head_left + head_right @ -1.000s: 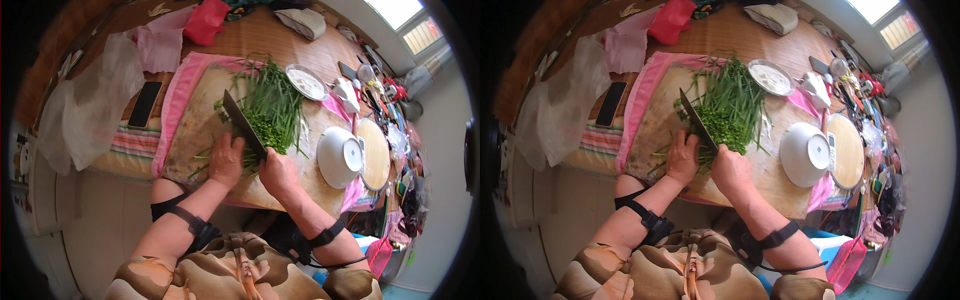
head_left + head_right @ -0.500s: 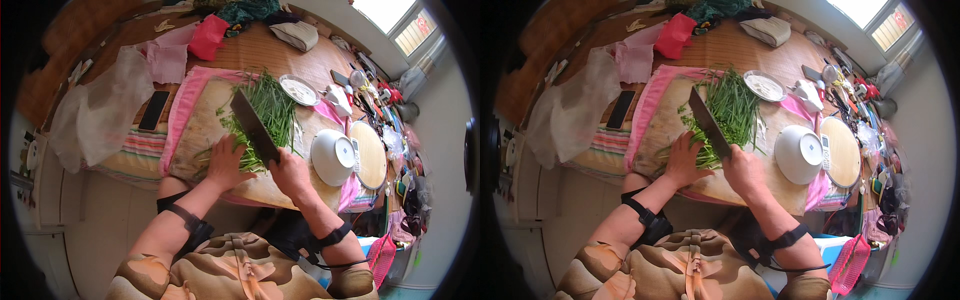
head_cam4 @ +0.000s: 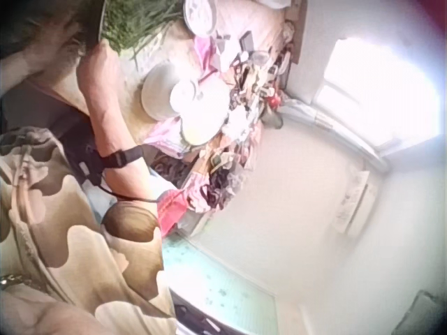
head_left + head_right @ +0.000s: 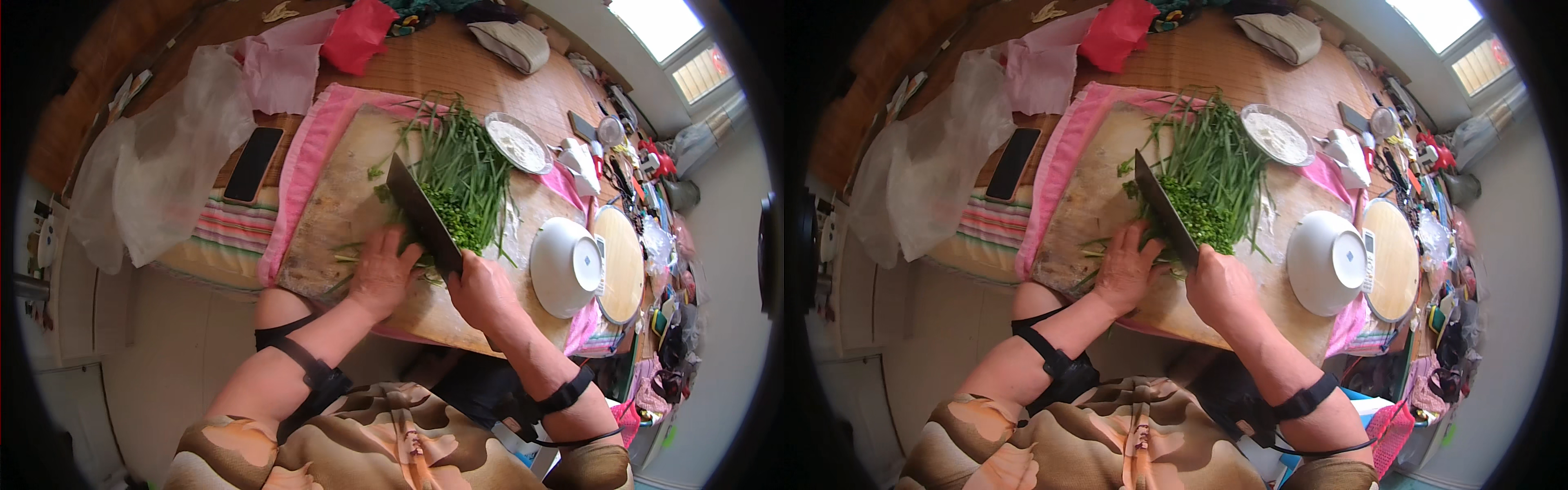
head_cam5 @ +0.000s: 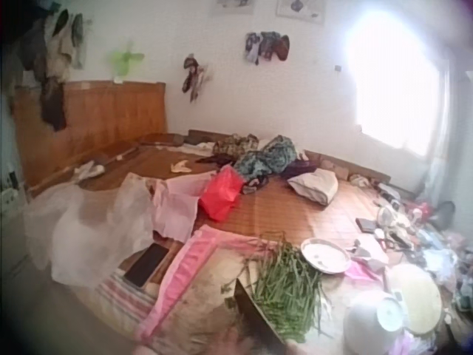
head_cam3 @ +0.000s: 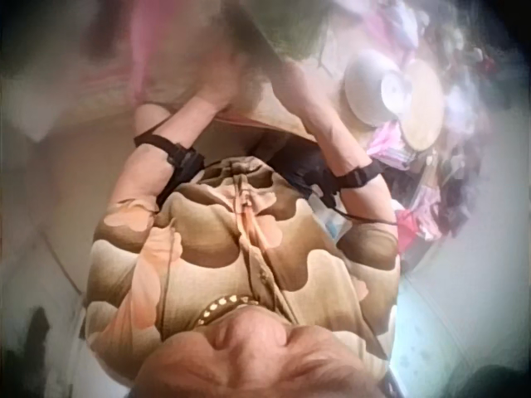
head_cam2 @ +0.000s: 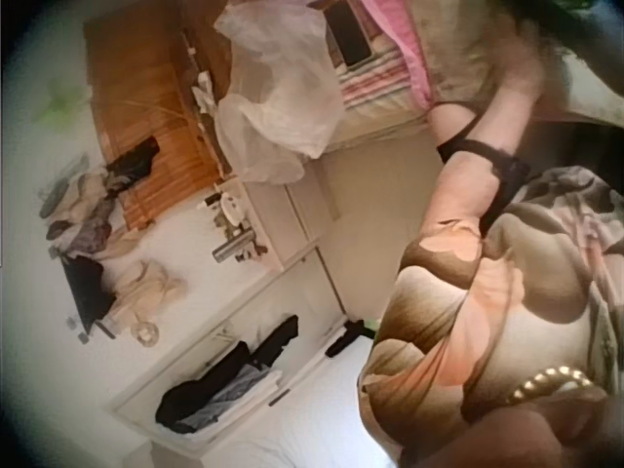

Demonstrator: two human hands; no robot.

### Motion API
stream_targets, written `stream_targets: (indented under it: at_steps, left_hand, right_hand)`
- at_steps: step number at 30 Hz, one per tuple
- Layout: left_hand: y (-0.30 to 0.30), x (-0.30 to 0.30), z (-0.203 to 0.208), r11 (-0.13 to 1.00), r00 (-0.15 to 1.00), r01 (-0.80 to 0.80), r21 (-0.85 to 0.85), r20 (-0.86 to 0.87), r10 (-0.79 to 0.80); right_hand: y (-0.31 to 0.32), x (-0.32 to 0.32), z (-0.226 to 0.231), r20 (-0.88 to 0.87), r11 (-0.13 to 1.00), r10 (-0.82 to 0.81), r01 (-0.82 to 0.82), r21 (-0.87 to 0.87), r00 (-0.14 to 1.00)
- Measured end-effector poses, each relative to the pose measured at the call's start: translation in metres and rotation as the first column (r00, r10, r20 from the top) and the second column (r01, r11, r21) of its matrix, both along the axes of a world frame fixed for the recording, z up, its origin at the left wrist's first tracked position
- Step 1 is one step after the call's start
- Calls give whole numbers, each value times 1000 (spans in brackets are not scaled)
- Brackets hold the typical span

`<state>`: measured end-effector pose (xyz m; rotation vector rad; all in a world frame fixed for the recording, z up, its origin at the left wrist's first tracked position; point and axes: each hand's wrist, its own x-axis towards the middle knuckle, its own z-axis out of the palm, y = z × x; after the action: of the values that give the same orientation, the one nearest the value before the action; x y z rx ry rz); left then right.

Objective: The person picks up a bunch of green onions from a plastic bag, places them on a wooden cutting board, and finely chops them using a large knife.

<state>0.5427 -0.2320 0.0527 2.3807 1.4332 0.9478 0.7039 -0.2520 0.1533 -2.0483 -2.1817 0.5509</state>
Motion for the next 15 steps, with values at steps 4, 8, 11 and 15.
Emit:
stream_targets:
  at_steps: [4,8,11,15]
  left_hand:
    - [1,-3,-4,1000,1000,8,2,20,-8]
    - [1,1,-9,998,998,6,68,69,-11]
    - [-3,1,12,997,998,-24,76,68,19]
    - [5,-13,28,994,999,-46,100,27,44]
  right_hand:
    - [7,-15,-13,33,993,-89,86,83,996]
    - [7,0,-18,-37,989,-96,100,108,995]
    - [1,11,-9,-42,978,-123,128,164,992]
    - [-7,15,6,-55,954,-85,97,284,995]
